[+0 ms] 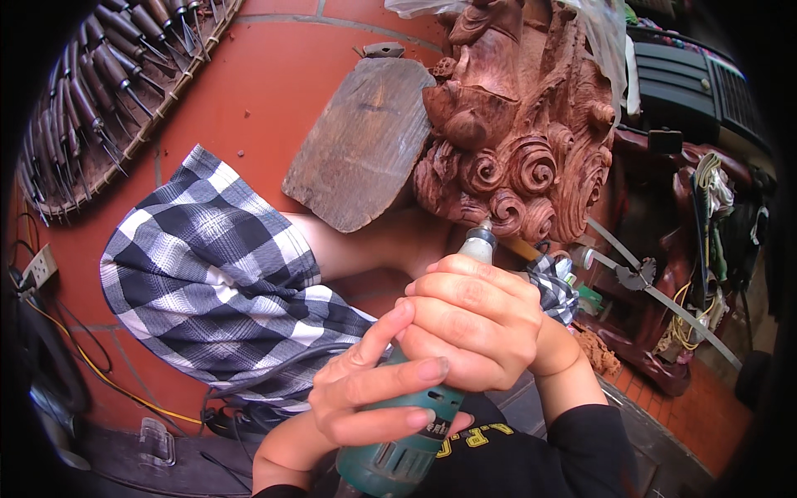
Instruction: The person carves a wooden sculpture using a chisel and mallet, then switches to a rotary power tool to refine the details. The person works on the intricate swirl patterns of the sculpture while seated on the floor.
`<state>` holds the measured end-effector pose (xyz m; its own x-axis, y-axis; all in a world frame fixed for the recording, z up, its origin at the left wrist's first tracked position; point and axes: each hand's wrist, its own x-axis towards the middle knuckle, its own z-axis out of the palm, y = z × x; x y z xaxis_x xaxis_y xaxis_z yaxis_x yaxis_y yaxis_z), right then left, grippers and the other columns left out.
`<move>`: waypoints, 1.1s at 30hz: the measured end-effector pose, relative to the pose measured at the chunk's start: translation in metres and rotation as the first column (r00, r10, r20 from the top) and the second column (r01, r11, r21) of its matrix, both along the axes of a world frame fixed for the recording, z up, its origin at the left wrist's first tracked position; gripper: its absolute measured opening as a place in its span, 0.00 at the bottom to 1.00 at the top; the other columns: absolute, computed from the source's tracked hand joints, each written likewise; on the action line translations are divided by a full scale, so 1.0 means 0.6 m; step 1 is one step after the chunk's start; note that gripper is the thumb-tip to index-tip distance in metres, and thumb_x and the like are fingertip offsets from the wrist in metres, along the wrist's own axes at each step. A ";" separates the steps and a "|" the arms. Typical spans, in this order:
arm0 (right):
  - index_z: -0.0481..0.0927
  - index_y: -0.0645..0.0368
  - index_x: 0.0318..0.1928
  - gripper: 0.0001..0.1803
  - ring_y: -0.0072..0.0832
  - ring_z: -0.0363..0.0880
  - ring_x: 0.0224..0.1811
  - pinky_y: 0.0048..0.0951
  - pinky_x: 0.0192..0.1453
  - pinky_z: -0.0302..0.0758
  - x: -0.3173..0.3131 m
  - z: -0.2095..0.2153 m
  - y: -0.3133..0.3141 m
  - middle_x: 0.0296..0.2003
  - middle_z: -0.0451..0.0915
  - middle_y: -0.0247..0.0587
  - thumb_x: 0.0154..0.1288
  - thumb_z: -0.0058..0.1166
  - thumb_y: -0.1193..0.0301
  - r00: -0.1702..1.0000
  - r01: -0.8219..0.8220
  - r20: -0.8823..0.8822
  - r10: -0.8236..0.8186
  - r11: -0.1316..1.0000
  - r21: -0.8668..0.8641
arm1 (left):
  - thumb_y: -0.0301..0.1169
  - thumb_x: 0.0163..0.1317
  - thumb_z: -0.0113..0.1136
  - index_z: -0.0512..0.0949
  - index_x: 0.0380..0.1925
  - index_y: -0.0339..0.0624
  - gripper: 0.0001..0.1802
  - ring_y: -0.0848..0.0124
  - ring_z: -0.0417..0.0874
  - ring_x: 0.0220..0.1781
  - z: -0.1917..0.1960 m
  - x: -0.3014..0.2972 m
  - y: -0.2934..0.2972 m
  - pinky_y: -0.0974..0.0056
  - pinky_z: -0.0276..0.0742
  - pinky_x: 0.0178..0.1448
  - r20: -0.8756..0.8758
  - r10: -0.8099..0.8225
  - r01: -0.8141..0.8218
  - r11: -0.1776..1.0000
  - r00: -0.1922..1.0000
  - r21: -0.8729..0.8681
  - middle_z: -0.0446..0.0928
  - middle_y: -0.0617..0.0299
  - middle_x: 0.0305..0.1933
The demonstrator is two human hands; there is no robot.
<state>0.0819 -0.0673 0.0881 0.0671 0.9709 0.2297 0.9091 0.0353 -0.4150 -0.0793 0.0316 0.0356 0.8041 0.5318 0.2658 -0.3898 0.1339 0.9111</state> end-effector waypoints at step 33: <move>0.82 0.53 0.33 0.06 0.37 0.89 0.45 0.44 0.51 0.88 0.009 0.037 -0.052 0.43 0.87 0.36 0.56 0.67 0.73 0.993 -0.010 -0.115 0.000 0.997 -0.081 | 0.27 0.54 0.71 0.82 0.49 0.50 0.20 0.36 0.73 0.73 0.024 0.007 -0.077 0.39 0.78 0.70 0.142 0.087 -0.119 0.966 0.986 0.229 0.78 0.57 0.68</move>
<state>0.0873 -0.0984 0.1105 0.0837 0.9864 0.1412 0.8551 0.0017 -0.5185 -0.0751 -0.0144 0.0501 0.6987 0.5196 0.4918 -0.5067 -0.1260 0.8529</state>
